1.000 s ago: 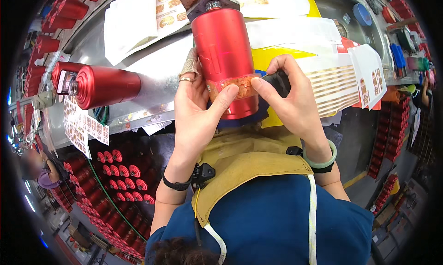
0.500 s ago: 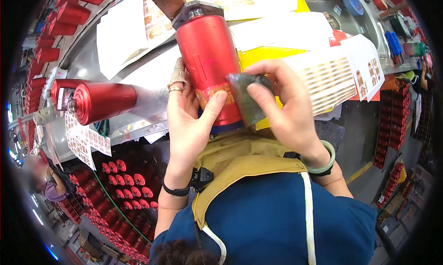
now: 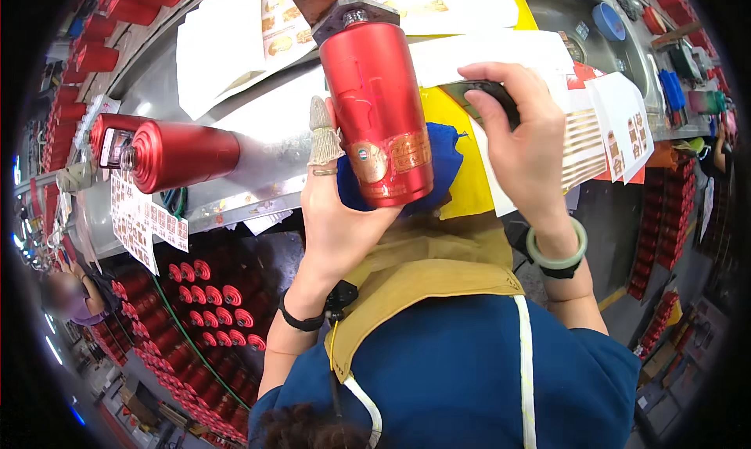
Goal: The recorder is applying labels and gold foil decorative stickers to red cylindrical containers at a production workstation.
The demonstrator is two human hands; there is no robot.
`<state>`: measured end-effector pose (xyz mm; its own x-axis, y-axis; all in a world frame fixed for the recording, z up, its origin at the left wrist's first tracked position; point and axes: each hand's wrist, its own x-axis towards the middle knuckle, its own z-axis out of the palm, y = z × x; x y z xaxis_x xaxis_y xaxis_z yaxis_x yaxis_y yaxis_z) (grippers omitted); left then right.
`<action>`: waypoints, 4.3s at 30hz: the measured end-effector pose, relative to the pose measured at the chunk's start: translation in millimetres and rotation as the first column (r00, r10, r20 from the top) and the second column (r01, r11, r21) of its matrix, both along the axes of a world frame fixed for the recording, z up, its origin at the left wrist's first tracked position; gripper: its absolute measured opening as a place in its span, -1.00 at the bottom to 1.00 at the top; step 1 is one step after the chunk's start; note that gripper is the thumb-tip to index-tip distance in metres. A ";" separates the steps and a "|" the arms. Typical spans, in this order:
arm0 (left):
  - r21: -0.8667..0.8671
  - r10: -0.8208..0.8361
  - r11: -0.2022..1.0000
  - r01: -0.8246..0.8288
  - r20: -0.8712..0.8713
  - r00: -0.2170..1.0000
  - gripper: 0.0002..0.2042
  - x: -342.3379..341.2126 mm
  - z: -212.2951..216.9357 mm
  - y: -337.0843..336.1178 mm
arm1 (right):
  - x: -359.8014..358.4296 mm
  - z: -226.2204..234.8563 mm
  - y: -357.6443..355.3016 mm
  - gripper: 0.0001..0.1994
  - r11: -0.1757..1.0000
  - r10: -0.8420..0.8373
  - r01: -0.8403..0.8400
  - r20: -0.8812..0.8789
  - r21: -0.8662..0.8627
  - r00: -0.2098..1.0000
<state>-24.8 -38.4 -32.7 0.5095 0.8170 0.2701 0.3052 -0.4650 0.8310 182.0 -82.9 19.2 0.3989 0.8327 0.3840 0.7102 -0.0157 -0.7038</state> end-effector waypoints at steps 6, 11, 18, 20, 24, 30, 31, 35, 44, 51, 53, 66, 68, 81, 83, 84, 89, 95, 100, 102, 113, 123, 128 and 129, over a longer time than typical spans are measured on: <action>-0.128 0.033 0.991 -0.028 0.034 0.999 0.13 3.7 0.1 -2.8 | -0.3 7.3 10.8 -0.73 0.925 0.371 -0.375 0.065 0.061 0.926; 0.009 0.042 0.999 -0.043 0.048 0.998 0.14 0.7 -0.6 -2.6 | 5.6 1.0 15.0 -0.77 0.909 0.300 -0.353 0.238 0.221 0.924; 0.531 0.062 0.847 0.030 -0.155 0.986 -0.09 -1.9 -4.8 -7.4 | 15.6 -12.1 -2.9 -0.74 0.955 0.222 -0.212 -0.023 0.209 0.975; 0.492 0.086 0.871 0.003 -0.158 0.984 -0.16 -1.7 -6.1 -7.5 | 15.0 -14.2 -6.1 -0.78 0.971 0.204 -0.179 -0.168 0.156 0.964; 0.480 0.099 0.877 -0.018 -0.144 0.985 -0.20 0.5 -8.6 -9.6 | 11.6 -14.9 -8.1 -0.79 0.964 0.241 -0.205 -0.231 0.170 0.943; 0.732 0.145 0.681 -0.028 -0.097 0.985 -0.35 6.4 -12.2 -15.6 | 12.1 -24.2 -12.9 -0.79 0.971 0.200 -0.151 -0.285 0.184 0.937; 0.704 0.162 0.710 -0.006 -0.155 0.975 -0.37 6.4 -11.7 -16.2 | 12.8 -26.7 -13.8 -0.79 0.972 0.182 -0.119 -0.327 0.203 0.928; 0.589 0.202 0.805 -0.072 -0.158 0.967 -0.27 6.9 -10.8 -13.3 | 10.9 -30.0 -15.2 -0.76 0.965 0.246 -0.204 -0.290 0.166 0.925; 0.434 0.143 0.893 -0.116 -0.031 0.989 -0.13 3.7 -17.6 -9.7 | -3.5 -13.0 -14.6 -0.76 0.774 0.575 -0.604 0.190 0.188 0.796; 0.376 0.124 0.920 -0.106 -0.023 0.992 -0.16 0.3 -14.6 -9.2 | -4.4 -29.4 -18.1 -0.80 0.697 0.531 -0.642 0.373 0.319 0.761; 0.346 0.107 0.933 -0.097 -0.011 0.994 -0.17 0.4 -15.4 -8.6 | -6.5 -26.8 -18.9 -0.76 0.696 0.591 -0.656 0.287 0.292 0.754; 0.085 0.150 0.985 -0.150 0.006 0.989 -0.06 2.0 -27.2 -9.8 | -12.3 -21.8 -11.7 -0.74 0.847 0.447 -0.455 0.096 0.274 0.889; 0.133 0.154 0.979 -0.153 -0.001 0.988 -0.06 1.4 -23.8 -10.9 | -8.4 -24.0 -6.7 -0.76 0.977 0.151 -0.124 -0.153 0.172 0.977; -0.004 -0.027 1.000 0.027 0.020 0.999 0.17 -2.1 1.5 -3.7 | 9.6 -45.1 -9.1 -0.79 0.997 0.025 -0.004 -0.277 0.076 0.960; -0.263 -0.029 0.958 0.115 0.310 0.950 0.12 3.0 7.1 -1.9 | 9.6 -47.4 -13.2 -0.78 0.992 0.069 -0.029 -0.343 0.121 0.937; -0.415 0.063 0.900 0.134 0.428 0.901 -0.03 6.3 9.6 -1.7 | 7.1 -47.1 -16.8 -0.78 0.994 0.094 -0.066 -0.363 0.090 0.927; -0.567 0.160 0.816 0.114 0.410 0.898 -0.46 17.2 16.0 8.6 | -7.3 -33.6 -21.1 -0.78 0.983 0.180 -0.149 -0.414 0.106 0.892; -0.562 0.172 0.817 0.131 0.454 0.874 -0.50 18.4 12.5 8.9 | 3.7 -15.2 2.4 -0.77 0.945 0.271 -0.299 0.203 0.128 0.941; -0.576 0.204 0.808 0.125 0.472 0.858 -0.51 15.5 12.3 10.1 | -5.6 -3.3 13.0 -0.73 0.831 0.490 -0.531 0.232 0.168 0.840; -0.591 0.107 0.772 0.233 0.482 0.869 -0.39 11.2 12.7 11.4 | -6.3 0.5 19.6 -0.73 0.859 0.425 -0.482 0.283 0.174 0.860; -0.511 0.123 0.848 0.140 0.448 0.886 -0.37 14.7 14.8 -1.1 | 12.7 -21.4 -3.7 -0.84 0.961 0.265 -0.203 -0.420 0.187 0.868; -0.521 0.064 0.851 0.066 0.229 0.971 -0.09 31.1 23.6 -5.9 | 4.8 -48.3 -35.1 -0.78 0.988 0.142 -0.149 -0.677 0.048 0.722; -0.509 0.049 0.861 0.024 0.129 0.990 -0.11 31.2 24.6 -0.5 | -2.0 -51.2 -42.4 -0.62 0.983 0.082 -0.176 -0.733 -0.053 0.675; -0.487 0.030 0.873 0.034 0.122 0.992 -0.10 30.9 24.5 0.6 | -3.1 -52.0 -42.1 -0.58 0.982 0.075 -0.177 -0.715 -0.068 0.695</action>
